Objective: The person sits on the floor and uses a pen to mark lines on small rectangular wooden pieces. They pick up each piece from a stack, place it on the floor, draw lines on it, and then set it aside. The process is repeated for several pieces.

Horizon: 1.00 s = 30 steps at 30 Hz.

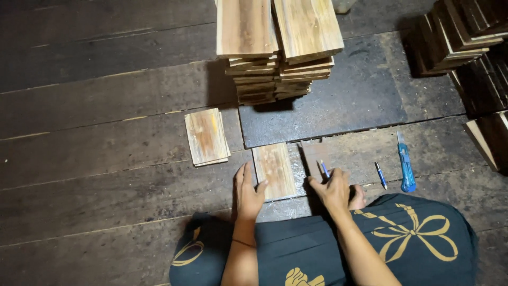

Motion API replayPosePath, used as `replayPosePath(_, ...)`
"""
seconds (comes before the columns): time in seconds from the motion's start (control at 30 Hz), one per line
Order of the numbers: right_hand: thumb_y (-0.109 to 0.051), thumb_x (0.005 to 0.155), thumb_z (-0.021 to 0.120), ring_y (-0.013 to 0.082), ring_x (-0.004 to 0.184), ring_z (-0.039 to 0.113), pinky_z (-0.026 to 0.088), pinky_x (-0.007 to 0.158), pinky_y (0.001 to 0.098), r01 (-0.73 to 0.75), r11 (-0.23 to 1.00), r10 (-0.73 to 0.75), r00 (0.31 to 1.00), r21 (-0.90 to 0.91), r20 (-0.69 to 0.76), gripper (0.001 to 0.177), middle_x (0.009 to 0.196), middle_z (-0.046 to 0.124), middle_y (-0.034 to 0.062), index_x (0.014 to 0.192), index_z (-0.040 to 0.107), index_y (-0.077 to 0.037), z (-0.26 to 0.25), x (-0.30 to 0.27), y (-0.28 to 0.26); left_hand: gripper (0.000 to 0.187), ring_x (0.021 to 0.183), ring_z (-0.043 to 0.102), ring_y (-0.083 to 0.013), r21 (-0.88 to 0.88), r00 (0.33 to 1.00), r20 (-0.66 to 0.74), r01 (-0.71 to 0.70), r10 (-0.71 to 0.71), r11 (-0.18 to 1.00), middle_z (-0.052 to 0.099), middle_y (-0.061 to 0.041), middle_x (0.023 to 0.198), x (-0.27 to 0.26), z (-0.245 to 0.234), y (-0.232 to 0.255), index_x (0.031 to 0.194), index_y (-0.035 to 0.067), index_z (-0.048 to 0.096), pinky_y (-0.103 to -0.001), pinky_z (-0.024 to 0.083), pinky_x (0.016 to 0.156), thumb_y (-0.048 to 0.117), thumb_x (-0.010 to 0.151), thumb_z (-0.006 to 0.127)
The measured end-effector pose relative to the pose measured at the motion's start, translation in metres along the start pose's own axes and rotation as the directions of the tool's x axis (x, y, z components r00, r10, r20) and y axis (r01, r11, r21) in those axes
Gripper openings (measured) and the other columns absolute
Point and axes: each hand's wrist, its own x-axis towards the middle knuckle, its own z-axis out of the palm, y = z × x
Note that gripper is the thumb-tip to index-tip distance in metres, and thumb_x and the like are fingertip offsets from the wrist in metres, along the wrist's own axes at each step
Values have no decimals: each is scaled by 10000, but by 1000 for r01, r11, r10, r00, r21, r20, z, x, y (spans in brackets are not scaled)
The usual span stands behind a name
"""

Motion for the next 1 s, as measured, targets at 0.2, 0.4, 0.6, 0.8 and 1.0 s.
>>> replayPosePath(0.2,-400,682,888,542,991,663,562,854,596,126,987,-137,985,101,110,602,1068,543,235,1022,564,-23,24,-50,-54,493,1235,595,-351,-25,1000,29,2,-1,1000,606,-143,1299,-5,18,-1,1430,136,597,-443,475,1021,153,941,660)
replayPosePath(0.4,-479,781,849,541,1014,677,568,897,615,148,988,-155,971,50,181,609,1192,502,162,1124,521,-97,61,-63,-51,570,1261,546,-332,124,996,55,-75,69,989,565,-120,1327,-4,30,-10,1438,112,572,-428,448,1050,154,886,707)
replayPosePath(0.6,-325,826,840,423,1177,666,534,991,578,99,994,-78,953,-55,294,590,1204,659,134,1330,557,-206,48,-56,-21,687,1251,522,-340,166,994,78,-89,77,982,548,-99,1354,-5,23,-3,1444,119,571,-463,438,1026,221,804,800)
replayPosePath(0.8,-335,907,746,414,1102,700,565,936,566,160,980,-125,958,-122,258,449,1134,698,126,1324,611,-236,49,-55,-29,714,1256,505,-312,198,993,84,-99,84,975,526,-53,1407,-4,28,-4,1462,150,549,-459,440,1015,228,797,800)
replayPosePath(1.0,-379,940,686,407,1071,704,574,931,556,178,972,-129,950,-152,283,451,1098,675,89,1373,602,-287,47,-56,-35,753,1281,483,-312,196,994,100,-66,47,978,494,-40,1463,2,25,6,1477,158,524,-471,440,1011,231,784,812)
